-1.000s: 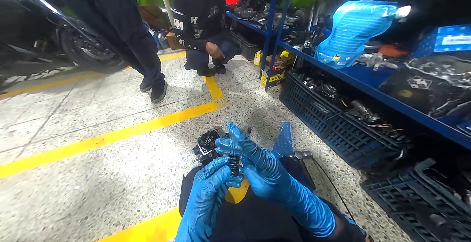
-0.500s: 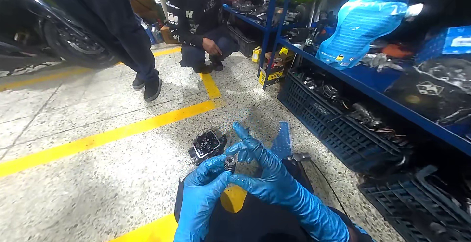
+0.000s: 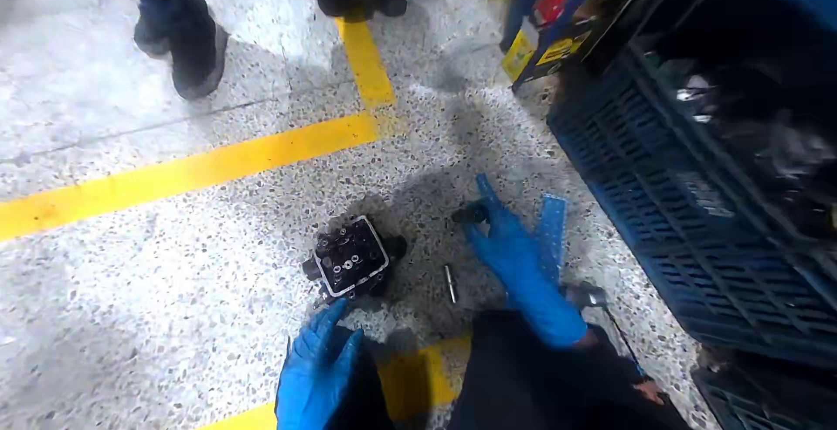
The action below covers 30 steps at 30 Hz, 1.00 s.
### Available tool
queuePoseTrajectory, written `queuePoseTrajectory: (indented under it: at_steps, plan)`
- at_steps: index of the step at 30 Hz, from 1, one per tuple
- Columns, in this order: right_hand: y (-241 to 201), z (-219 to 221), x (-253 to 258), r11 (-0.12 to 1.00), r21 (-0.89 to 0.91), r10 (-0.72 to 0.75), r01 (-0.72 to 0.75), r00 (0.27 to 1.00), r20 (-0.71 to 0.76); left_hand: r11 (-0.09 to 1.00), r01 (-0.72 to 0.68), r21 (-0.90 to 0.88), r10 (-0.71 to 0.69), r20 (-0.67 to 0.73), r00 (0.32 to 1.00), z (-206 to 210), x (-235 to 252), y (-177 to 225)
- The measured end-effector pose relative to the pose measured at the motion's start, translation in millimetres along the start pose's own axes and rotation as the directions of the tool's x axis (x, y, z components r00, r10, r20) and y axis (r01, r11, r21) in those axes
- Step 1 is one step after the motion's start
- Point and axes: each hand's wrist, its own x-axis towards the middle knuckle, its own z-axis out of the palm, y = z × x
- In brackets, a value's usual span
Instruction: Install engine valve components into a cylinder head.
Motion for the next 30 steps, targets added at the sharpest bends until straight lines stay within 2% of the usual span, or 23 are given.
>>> queuePoseTrajectory:
  at_steps: [2, 5, 8, 10, 13, 15, 16, 18, 19, 21, 23, 25, 28, 30]
  plan:
    - [20.2, 27.1, 40.5, 0.984, -0.096, 0.157, -0.149, 0.985, 0.077, 0.979, -0.058, 0.196, 0.067, -0.038, 0.997, 5.8, 26.5, -9.9]
    - [48.5, 64.6, 89.4, 0.939, -0.221, 0.293, -0.262, 0.948, 0.125, 0.899, -0.138, 0.415, 0.153, -0.004, 0.988, 29.7, 69.8, -19.5]
    - [68.5, 90.7, 116.3, 0.927, -0.308, 0.274, -0.216, 0.948, 0.162, 0.842, -0.179, 0.509, 0.201, 0.013, 0.98, 56.3, 93.5, -29.3]
    - [69.6, 92.2, 116.1, 0.93, -0.313, 0.248, -0.194, 0.958, 0.143, 0.831, -0.195, 0.521, 0.222, 0.011, 0.975, 60.7, 95.8, -32.2]
    - [42.0, 70.2, 71.2, 0.972, -0.135, 0.206, -0.194, 0.975, 0.086, 0.917, -0.199, 0.347, 0.207, 0.012, 0.978, 50.6, 94.8, -41.5]
    - [16.4, 72.4, 27.0, 0.978, 0.041, 0.193, -0.204, 0.962, 0.192, 0.988, -0.098, 0.116, 0.101, -0.027, 0.994, 42.9, 100.5, -42.6]
    - [6.0, 81.7, 10.6, 0.956, 0.153, 0.184, -0.249, 0.919, 0.348, 0.999, -0.034, 0.029, 0.035, -0.04, 0.999, 42.0, 103.2, -40.7]
    - [-7.9, 105.0, -8.7, 0.874, 0.274, 0.131, -0.401, 0.738, 0.662, 0.998, 0.065, -0.027, -0.066, -0.056, 0.996, 46.7, 105.7, -35.9]
    - [-11.0, 118.6, -13.5, 0.806, 0.343, 0.114, -0.482, 0.695, 0.71, 0.995, 0.096, -0.029, -0.098, -0.07, 0.993, 51.0, 106.9, -34.0]
    - [-16.2, 135.5, -16.1, 0.691, 0.454, 0.138, -0.562, 0.719, 0.681, 0.994, 0.108, -0.01, -0.108, -0.12, 0.987, 58.0, 109.5, -32.6]
    - [-35.8, 131.6, -12.5, 0.706, 0.428, 0.208, -0.564, 0.743, 0.636, 0.996, 0.088, -0.029, -0.092, -0.191, 0.977, 59.0, 109.7, -36.5]
    - [-61.6, 121.9, -14.7, 0.757, 0.383, 0.238, -0.529, 0.77, 0.593, 0.982, 0.084, -0.17, -0.121, -0.22, 0.968, 47.9, 104.3, -45.5]
    - [-114.4, 109.8, -29.1, 0.834, 0.291, 0.244, -0.468, 0.786, 0.568, 0.861, 0.211, -0.463, -0.273, -0.069, 0.96, 7.8, 90.7, -67.2]
    - [-151.8, 111.2, -47.0, 0.899, 0.256, 0.177, -0.356, 0.829, 0.53, 0.795, 0.229, -0.562, -0.281, -0.006, 0.96, -15.8, 77.0, -86.3]
